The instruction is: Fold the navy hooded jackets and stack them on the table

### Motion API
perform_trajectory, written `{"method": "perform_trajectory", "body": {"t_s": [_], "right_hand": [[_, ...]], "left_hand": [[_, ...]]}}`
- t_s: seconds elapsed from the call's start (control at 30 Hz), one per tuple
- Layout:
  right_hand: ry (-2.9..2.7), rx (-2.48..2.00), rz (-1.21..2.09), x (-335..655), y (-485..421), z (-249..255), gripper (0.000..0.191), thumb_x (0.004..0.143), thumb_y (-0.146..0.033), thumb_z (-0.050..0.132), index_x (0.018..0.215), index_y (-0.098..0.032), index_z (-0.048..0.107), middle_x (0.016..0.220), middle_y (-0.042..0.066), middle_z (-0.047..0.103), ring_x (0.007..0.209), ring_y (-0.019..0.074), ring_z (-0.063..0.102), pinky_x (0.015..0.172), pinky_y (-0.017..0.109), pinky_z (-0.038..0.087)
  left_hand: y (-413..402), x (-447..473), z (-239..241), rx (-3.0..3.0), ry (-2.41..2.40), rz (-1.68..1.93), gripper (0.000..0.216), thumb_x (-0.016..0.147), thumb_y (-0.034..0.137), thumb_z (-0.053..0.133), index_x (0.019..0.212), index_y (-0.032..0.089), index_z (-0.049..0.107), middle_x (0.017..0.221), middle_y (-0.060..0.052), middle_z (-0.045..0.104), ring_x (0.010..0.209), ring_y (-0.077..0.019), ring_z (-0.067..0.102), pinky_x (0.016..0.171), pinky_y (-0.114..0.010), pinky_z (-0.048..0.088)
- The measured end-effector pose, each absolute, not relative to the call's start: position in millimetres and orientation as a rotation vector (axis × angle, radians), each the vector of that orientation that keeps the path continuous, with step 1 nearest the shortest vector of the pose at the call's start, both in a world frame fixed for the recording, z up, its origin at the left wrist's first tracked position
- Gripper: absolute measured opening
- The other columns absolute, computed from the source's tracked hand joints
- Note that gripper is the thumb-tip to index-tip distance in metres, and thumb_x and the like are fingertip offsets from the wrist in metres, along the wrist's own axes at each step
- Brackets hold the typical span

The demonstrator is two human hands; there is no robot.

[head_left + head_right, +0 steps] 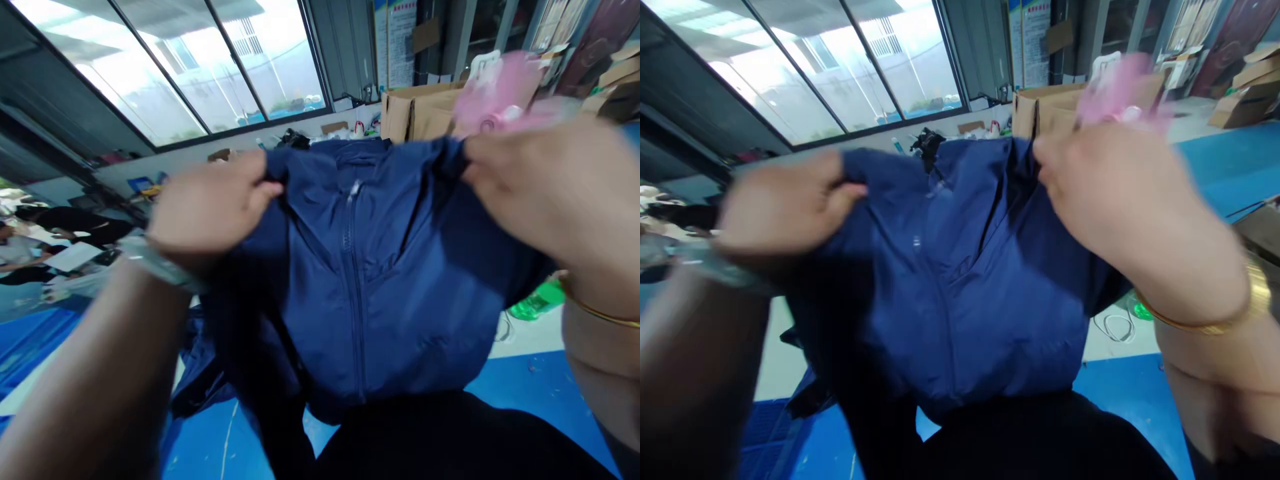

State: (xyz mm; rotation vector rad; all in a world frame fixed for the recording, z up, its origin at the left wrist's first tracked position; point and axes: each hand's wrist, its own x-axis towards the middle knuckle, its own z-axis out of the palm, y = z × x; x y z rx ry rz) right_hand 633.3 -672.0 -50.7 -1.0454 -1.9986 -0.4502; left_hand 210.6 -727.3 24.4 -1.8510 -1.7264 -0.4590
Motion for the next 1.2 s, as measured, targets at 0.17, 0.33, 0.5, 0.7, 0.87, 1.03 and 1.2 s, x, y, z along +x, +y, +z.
{"method": "perform_trajectory", "body": {"t_s": [0.17,0.33,0.5,0.7,0.87,1.03,1.2], "right_hand": [[-2.291,-1.168,0.063,523,-530,-146,0.024,0.090,-0.032,0.074,0.069,-0.022,0.066,0.071,0.007,0.070,0.099,0.0302,0.074,0.098,0.043,0.055],[-2.148,-1.532,0.405,453,-440,-251,0.016,0.094,-0.020,0.063,0.097,-0.021,0.078,0.097,0.014,0.080,0.110,0.0281,0.073,0.101,0.036,0.053],[-2.036,-1.549,0.386,418,-438,-302,0.053,0.098,-0.019,0.052,0.151,-0.012,0.055,0.154,0.024,0.056,0.146,0.0310,0.051,0.125,0.051,0.036],[-2.087,-1.410,0.415,427,-548,-406,0.056,0.101,-0.028,0.048,0.157,-0.022,0.050,0.172,0.016,0.032,0.161,0.0313,0.027,0.131,0.062,0.020],[-2.138,-1.703,0.384,451,-643,-495,0.061,0.099,-0.035,0.054,0.159,-0.042,0.046,0.172,0.008,0.033,0.160,0.0368,0.030,0.127,0.070,0.023],[-2.237,-1.898,0.193,465,-638,-529,0.056,0.106,-0.041,0.043,0.161,-0.030,0.047,0.174,0.013,0.029,0.159,0.0363,0.031,0.125,0.070,0.025],[-2.265,-2.021,0.269,463,-596,-523,0.059,0.107,-0.047,0.043,0.164,-0.032,0.042,0.176,0.010,0.023,0.160,0.0329,0.029,0.127,0.064,0.025]], "left_hand": [[-601,182,-94,-2.098,-1.916,0.090,0.034,0.105,0.051,0.046,0.115,0.022,0.060,0.107,-0.012,0.076,0.111,-0.0323,0.073,0.096,-0.040,0.055],[-505,150,-189,-2.131,-2.361,-0.051,0.031,0.103,0.044,0.055,0.121,0.020,0.061,0.122,-0.017,0.075,0.118,-0.0304,0.072,0.098,-0.036,0.053],[-475,163,-252,-1.922,-2.495,-0.599,0.055,0.106,0.044,0.045,0.150,0.011,0.040,0.149,-0.026,0.058,0.143,-0.0295,0.055,0.119,-0.044,0.041],[-588,199,-412,-2.320,-2.462,-0.838,0.076,0.103,0.046,0.047,0.166,0.014,0.021,0.176,-0.020,0.020,0.166,-0.0287,0.007,0.135,-0.052,0.018],[-689,166,-518,-2.301,-2.735,-0.846,0.076,0.101,0.041,0.046,0.169,0.019,0.021,0.176,-0.017,0.020,0.164,-0.0242,0.015,0.135,-0.041,0.024],[-695,112,-537,-2.255,-2.742,-0.783,0.070,0.104,0.039,0.043,0.168,0.015,0.028,0.177,-0.019,0.016,0.163,-0.0305,0.017,0.132,-0.052,0.028],[-676,86,-529,-2.135,-2.768,-0.499,0.072,0.104,0.041,0.047,0.169,0.015,0.027,0.176,-0.018,0.020,0.164,-0.0301,0.014,0.131,-0.047,0.029]]}}
